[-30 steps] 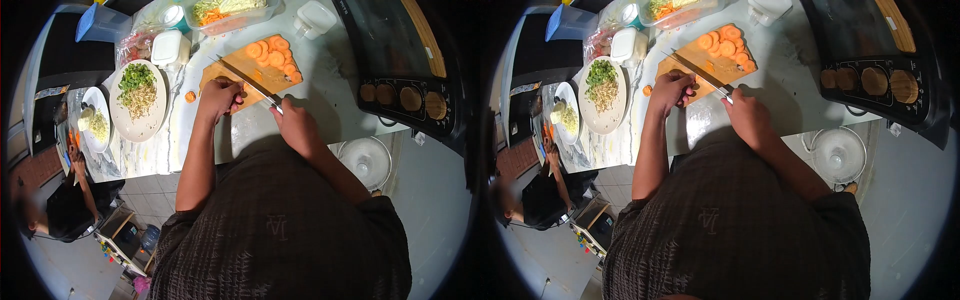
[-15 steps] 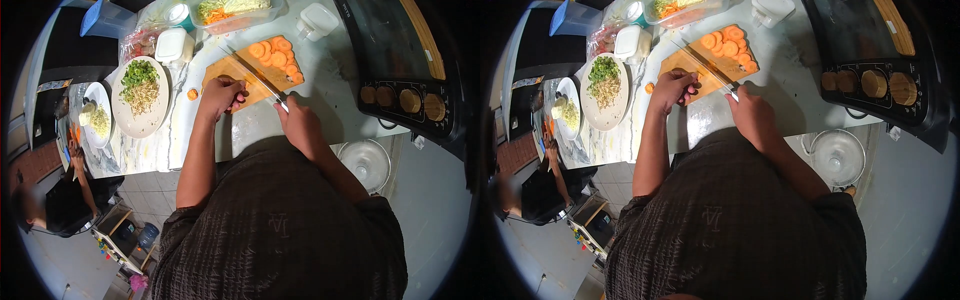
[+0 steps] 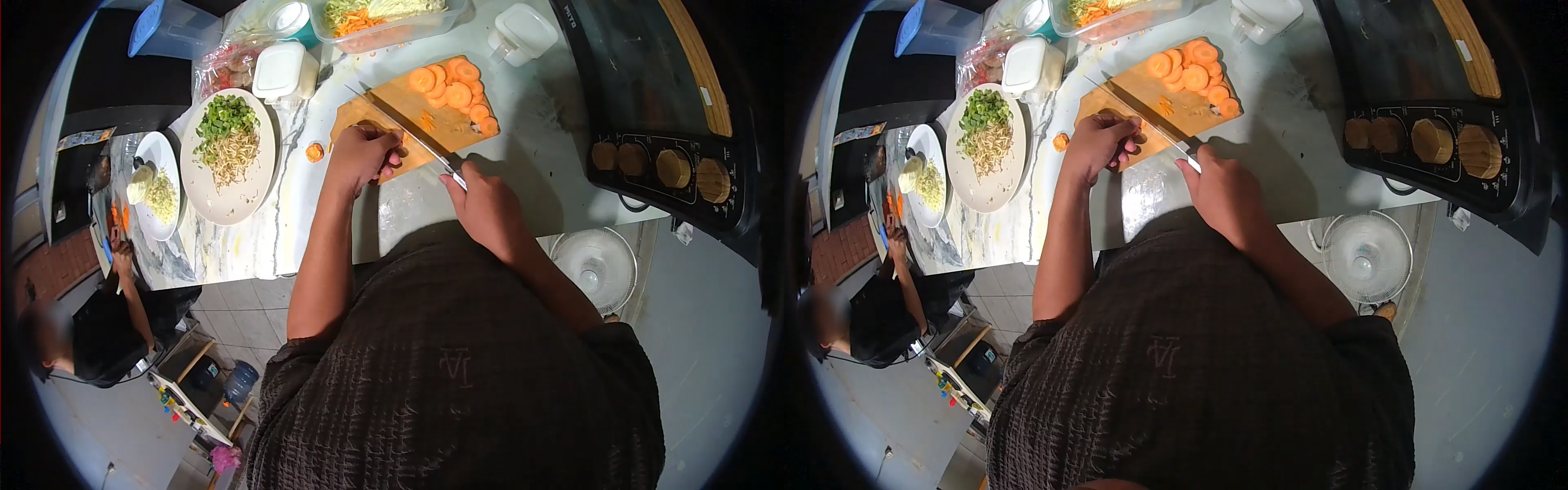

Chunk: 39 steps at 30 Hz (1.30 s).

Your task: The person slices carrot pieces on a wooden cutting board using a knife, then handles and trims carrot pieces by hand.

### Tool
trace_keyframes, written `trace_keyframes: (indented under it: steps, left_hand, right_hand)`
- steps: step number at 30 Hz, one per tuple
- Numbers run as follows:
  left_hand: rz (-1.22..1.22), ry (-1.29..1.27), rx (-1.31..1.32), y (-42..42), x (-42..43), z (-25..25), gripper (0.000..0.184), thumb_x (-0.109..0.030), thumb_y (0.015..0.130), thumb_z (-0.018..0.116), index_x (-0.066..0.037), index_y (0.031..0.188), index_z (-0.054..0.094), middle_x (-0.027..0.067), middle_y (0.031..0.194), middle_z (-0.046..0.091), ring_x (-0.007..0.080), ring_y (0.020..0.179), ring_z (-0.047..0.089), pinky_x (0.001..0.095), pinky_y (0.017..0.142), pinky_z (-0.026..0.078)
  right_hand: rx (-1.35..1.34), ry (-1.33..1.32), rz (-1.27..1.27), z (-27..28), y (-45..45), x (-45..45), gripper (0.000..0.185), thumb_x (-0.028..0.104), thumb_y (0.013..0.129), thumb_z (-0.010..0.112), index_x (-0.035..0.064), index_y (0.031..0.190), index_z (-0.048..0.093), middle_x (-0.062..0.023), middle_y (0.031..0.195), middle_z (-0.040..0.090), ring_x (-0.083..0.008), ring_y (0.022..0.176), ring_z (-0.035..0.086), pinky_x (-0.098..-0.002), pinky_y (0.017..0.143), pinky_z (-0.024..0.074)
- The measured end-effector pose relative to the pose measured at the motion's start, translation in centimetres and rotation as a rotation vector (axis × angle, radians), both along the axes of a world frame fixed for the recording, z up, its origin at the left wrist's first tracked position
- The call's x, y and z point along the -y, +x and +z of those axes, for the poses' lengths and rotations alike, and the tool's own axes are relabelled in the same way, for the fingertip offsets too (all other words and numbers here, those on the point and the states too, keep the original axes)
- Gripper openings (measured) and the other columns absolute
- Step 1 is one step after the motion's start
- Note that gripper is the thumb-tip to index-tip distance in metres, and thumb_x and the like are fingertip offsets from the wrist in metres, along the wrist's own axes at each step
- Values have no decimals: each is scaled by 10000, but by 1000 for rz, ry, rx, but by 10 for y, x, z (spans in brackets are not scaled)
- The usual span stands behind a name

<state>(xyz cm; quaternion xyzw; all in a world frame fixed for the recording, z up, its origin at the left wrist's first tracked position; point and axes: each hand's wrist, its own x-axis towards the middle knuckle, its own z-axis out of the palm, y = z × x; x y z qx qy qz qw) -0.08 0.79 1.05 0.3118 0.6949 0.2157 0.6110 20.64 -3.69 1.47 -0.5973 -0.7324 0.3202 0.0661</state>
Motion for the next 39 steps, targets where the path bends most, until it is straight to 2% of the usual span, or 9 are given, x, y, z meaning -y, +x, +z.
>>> trace_keyframes:
  steps: [19,39]
  left_hand:
    - [21,3,49,-3,0,-4,234,-233,892,678,-16,806,664,9,609,616,49,451,513,190,401,334]
    - [27,2,42,-2,0,-3,246,-243,890,683,-9,815,671,-2,596,595,58,449,517,196,406,326]
  right_hand:
    - [4,-70,-45,2,-11,4,369,352,962,556,-5,874,540,-246,680,633,-440,682,642,-508,601,514]
    - [-6,-24,-39,0,-8,3,365,347,957,566,-5,859,546,-238,668,630,-435,667,640,-499,597,514]
